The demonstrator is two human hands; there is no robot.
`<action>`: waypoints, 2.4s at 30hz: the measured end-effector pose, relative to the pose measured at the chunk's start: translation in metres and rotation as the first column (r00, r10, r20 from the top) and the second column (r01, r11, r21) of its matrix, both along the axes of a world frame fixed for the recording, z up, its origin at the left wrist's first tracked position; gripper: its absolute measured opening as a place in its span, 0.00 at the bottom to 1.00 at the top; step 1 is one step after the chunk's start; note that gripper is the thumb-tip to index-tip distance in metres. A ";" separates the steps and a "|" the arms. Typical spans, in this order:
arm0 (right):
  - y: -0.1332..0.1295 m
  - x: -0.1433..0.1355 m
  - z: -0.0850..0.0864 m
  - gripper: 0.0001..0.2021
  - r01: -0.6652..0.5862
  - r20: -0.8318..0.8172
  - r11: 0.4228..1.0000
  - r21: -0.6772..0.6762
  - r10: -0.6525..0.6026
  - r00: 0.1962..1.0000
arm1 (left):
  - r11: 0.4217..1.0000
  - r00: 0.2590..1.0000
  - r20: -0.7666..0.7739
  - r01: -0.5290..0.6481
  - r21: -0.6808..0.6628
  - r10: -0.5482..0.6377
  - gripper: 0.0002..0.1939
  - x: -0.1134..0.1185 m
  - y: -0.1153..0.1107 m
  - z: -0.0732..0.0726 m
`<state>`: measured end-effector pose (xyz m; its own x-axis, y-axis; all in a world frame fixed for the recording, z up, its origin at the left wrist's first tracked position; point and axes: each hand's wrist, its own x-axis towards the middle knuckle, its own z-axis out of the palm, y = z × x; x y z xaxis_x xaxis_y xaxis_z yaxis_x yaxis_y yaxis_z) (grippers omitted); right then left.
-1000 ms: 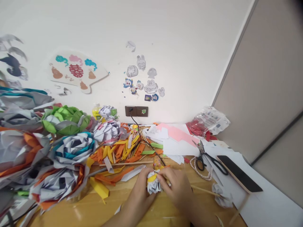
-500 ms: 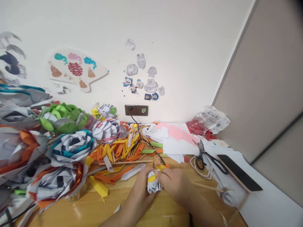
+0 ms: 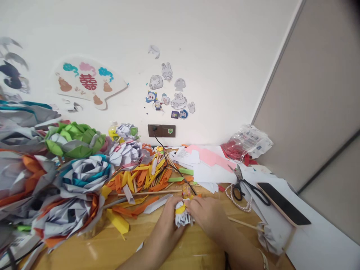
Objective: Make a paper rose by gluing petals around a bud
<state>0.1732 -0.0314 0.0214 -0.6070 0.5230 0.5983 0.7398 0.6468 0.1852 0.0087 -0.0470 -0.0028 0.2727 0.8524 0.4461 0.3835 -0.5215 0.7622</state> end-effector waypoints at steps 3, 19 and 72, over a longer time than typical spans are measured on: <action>0.002 0.001 0.000 0.13 0.027 0.001 0.999 0.030 -0.027 1.000 | 1.000 1.000 -0.019 0.010 0.019 -0.010 0.20 -0.001 0.001 -0.001; -0.002 0.001 0.004 0.15 0.044 -0.193 0.999 -0.006 -0.044 0.980 | 1.000 1.000 -0.029 -0.007 0.004 0.007 0.24 -0.002 0.003 -0.007; -0.006 0.020 0.039 0.04 -0.276 -0.240 0.826 -0.492 0.175 0.955 | 0.692 0.833 0.530 0.478 -0.542 -0.160 0.33 -0.001 0.013 0.011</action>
